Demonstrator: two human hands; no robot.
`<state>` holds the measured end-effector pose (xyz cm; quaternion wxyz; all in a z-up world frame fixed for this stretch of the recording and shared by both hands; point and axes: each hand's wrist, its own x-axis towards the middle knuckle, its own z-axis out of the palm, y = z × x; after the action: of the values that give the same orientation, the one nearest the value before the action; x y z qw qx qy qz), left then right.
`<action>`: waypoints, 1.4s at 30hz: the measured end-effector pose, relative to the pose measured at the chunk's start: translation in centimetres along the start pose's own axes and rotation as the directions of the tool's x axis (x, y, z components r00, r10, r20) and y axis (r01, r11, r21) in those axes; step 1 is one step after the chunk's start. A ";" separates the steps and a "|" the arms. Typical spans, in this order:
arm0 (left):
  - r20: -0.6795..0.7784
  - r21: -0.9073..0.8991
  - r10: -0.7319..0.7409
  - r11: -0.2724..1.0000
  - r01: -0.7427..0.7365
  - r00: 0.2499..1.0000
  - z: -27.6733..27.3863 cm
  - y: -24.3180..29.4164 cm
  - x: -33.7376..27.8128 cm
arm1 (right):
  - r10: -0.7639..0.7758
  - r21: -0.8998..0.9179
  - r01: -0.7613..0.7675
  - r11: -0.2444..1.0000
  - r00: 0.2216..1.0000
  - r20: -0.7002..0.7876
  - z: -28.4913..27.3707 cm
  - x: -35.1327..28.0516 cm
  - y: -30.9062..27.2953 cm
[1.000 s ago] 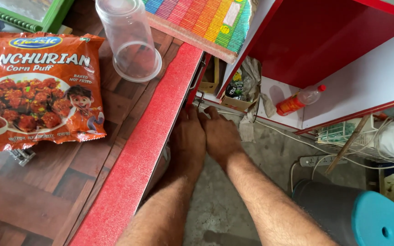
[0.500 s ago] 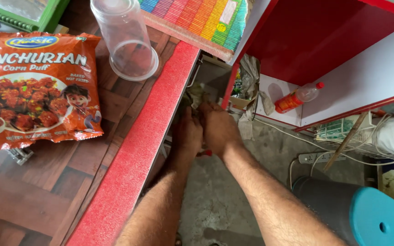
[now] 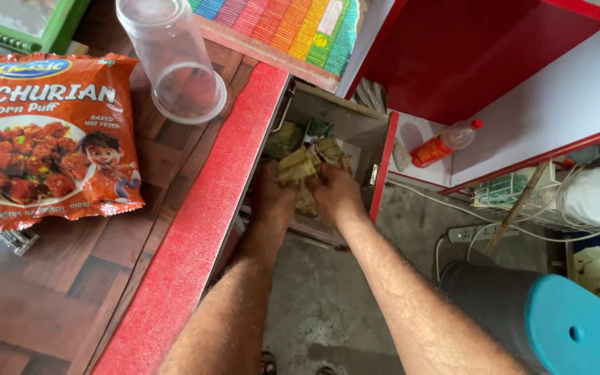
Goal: Sweeping the floor and organizing items behind a counter in a small shop.
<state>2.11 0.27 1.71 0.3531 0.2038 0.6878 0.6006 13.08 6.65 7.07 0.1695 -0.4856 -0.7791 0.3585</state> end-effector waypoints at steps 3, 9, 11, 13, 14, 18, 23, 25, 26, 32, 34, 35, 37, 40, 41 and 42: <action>-0.083 0.138 0.131 0.983 -0.119 0.988 -0.1 -5.2 3.3 | 0.029 0.221 -0.026 0.975 1.000 -0.008 1.6 0.8 2.7; 0.071 -0.083 0.125 0.989 -0.119 0.990 -0.6 -4.1 1.8 | 0.155 0.139 -0.152 0.979 0.988 -0.018 0.8 -0.2 1.6; 0.067 -0.051 0.110 0.993 -0.106 0.992 -0.5 -3.8 1.7 | 0.186 0.245 -0.180 0.953 0.983 -0.001 3.1 1.0 5.4; 0.067 -0.020 0.087 0.996 -0.086 0.994 -0.7 -3.4 1.4 | 0.220 0.344 -0.213 0.914 0.975 0.020 2.9 0.5 5.4; 0.063 0.103 0.075 0.991 -0.082 0.995 -1.0 -3.0 1.3 | 0.269 0.274 -0.266 0.924 0.963 0.025 1.7 -0.5 3.4; 0.045 0.426 -0.073 0.903 0.047 0.996 -1.7 1.1 -0.4 | 0.364 0.337 -0.394 0.855 0.919 0.150 -0.9 -2.1 -0.8; 0.063 0.203 -0.044 0.979 0.030 0.997 -1.8 1.0 -0.3 | 0.220 0.641 -0.270 0.719 0.963 0.159 0.2 -1.2 0.9; 0.060 0.108 -0.030 0.994 0.024 0.998 -1.5 1.5 -0.7 | 0.196 0.679 -0.238 0.694 0.971 0.139 0.4 -0.8 1.8; 0.056 0.073 -0.056 0.996 0.052 0.997 -1.5 2.2 -0.9 | 0.191 0.676 -0.216 0.704 0.975 0.112 0.9 -0.3 2.5; 0.081 -0.104 -0.141 0.983 0.149 0.987 -1.2 1.9 -0.3 | 0.199 0.489 -0.221 0.844 0.975 0.097 -0.9 -1.4 0.8; 0.097 -0.142 -0.120 0.981 0.133 0.988 -1.3 1.1 -0.1 | 0.187 0.494 -0.208 0.844 0.978 0.093 -0.3 -1.4 2.0; 0.101 -0.101 -0.106 0.988 0.116 0.989 -1.4 0.7 0.1 | 0.191 0.528 -0.217 0.821 0.976 0.104 0.0 -1.4 2.4; 0.109 -0.062 -0.090 0.993 0.097 0.990 -1.3 0.1 0.3 | 0.195 0.560 -0.223 0.798 0.975 0.111 0.3 -1.5 3.2; 0.130 -0.074 -0.136 0.986 0.147 0.982 -1.5 -0.3 0.3 | 0.189 0.550 -0.208 0.809 0.978 0.091 0.4 -2.1 3.3; 0.110 -0.018 -0.169 0.985 0.172 0.979 -1.6 0.0 0.1 | 0.249 0.524 -0.271 0.807 0.962 0.114 0.1 -2.5 2.9; 0.090 0.037 -0.198 0.980 0.195 0.976 -1.6 0.4 0.0 | 0.306 0.496 -0.331 0.803 0.943 0.133 -0.3 -2.8 2.4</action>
<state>0.91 -0.70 2.14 0.4396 0.1673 0.6957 0.5430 16.10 4.98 5.75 0.2118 -0.5383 -0.5666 0.5868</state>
